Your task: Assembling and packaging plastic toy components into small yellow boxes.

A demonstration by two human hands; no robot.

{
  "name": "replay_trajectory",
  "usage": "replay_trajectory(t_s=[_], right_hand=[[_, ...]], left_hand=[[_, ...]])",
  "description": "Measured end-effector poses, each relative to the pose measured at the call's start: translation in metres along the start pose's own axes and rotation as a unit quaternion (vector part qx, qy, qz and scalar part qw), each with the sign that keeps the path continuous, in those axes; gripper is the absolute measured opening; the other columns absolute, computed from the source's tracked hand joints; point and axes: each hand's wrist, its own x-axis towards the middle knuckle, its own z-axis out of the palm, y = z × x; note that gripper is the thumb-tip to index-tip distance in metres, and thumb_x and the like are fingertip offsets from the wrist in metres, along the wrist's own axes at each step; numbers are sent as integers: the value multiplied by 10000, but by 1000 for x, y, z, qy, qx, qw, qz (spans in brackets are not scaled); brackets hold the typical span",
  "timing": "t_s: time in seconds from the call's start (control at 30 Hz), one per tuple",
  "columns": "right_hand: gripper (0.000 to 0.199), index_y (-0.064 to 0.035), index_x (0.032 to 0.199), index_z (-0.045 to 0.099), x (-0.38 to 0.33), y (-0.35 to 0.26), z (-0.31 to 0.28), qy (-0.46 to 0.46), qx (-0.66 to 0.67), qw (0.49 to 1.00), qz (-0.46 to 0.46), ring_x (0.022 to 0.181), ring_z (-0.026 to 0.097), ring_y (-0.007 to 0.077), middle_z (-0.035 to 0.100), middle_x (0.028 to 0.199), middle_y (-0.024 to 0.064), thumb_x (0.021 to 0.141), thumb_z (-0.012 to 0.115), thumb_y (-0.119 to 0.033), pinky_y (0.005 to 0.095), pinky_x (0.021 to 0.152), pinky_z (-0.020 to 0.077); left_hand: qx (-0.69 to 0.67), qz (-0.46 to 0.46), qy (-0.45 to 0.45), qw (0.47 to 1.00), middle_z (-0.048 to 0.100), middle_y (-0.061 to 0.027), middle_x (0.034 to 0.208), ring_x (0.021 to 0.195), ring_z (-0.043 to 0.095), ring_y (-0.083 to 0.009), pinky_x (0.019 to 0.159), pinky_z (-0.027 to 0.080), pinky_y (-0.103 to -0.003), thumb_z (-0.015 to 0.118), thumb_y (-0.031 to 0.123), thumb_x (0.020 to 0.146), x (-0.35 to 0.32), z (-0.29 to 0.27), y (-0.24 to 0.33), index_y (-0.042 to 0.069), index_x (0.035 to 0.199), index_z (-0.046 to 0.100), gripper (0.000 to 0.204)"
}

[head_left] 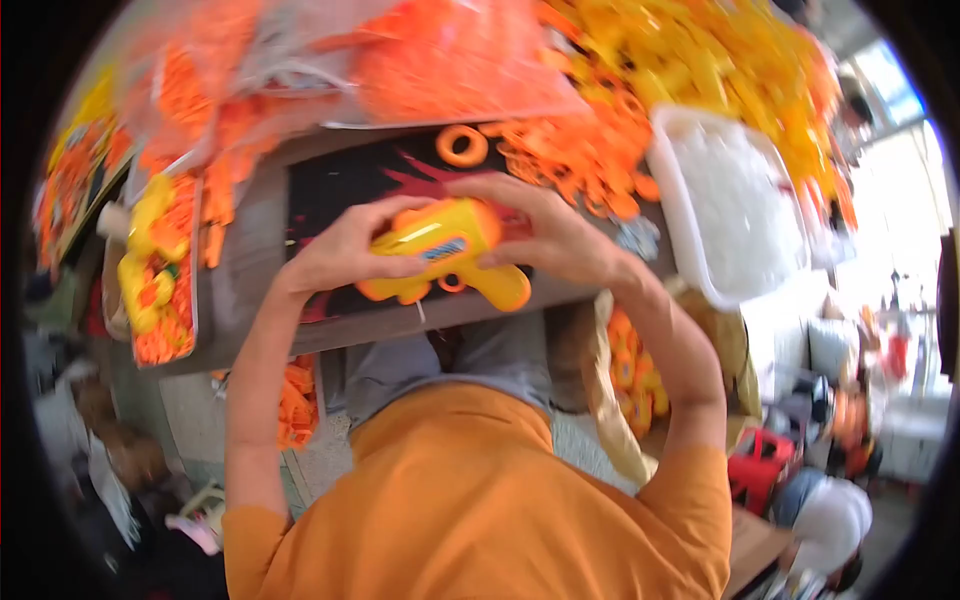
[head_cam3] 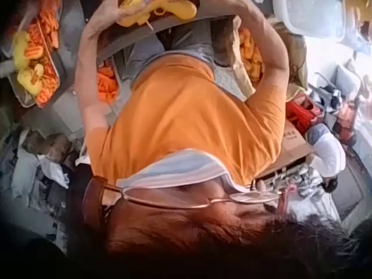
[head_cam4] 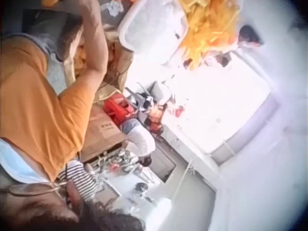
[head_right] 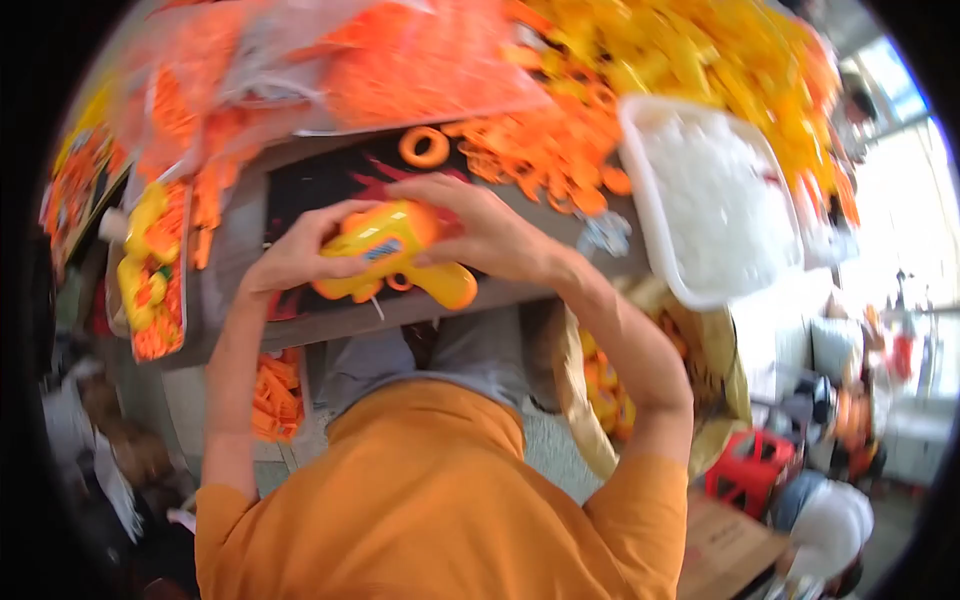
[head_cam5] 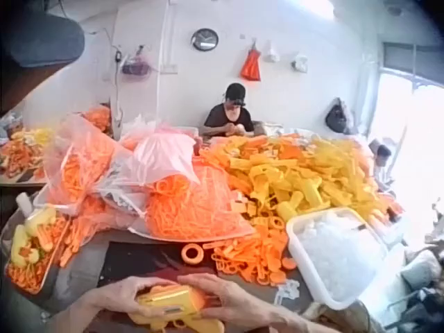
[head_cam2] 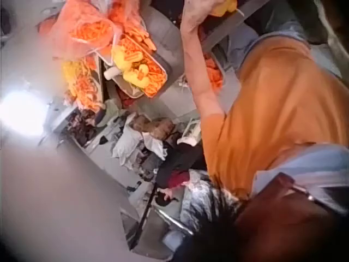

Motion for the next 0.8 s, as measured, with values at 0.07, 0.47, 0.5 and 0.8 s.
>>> replay_trajectory(t_s=[0.07, 0.47, 0.5, 0.8], right_hand=[[690, -63, 1422, 439, -1, -37, -3, 18, 75, 996, 38, 1284, 463, 182, 514, 1329, 101, 818, 773, -92, 334, 1048, 424], [632, -126, 1259, 573, -197, -87, -39, -103, -348, 890, 277, 1057, 581, 382, 579, 1164, 154, 759, 742, -474, 466, 826, 496], [539, -150, 1206, 617, -219, -84, -27, -46, -433, 867, 243, 940, 632, 367, 648, 1035, 139, 778, 734, -456, 489, 775, 507], [617, -178, 1382, 438, -338, 229, -78, -305, -430, 846, 82, 1187, 541, 367, 369, 1450, 135, 835, 666, -351, 491, 965, 456]], left_hand=[[-64, 40, 22, 997, 619, -103, 1192, 1053, 599, -139, 922, 490, -305, 759, 194, 793, -6, 2, 19, 10, 1413, 447, 718], [89, 251, 2, 964, 520, -137, 1262, 1193, 475, -295, 1049, 373, -400, 706, 291, 879, 32, 114, -4, 38, 1385, 433, 628], [66, 250, -9, 966, 533, -122, 1233, 1169, 497, -286, 1034, 392, -394, 689, 270, 894, 31, 110, -13, 44, 1360, 475, 560], [124, 147, 77, 978, 637, -104, 1107, 1008, 629, -275, 887, 506, -392, 640, 208, 930, -33, 61, -20, 53, 1153, 645, 271]])
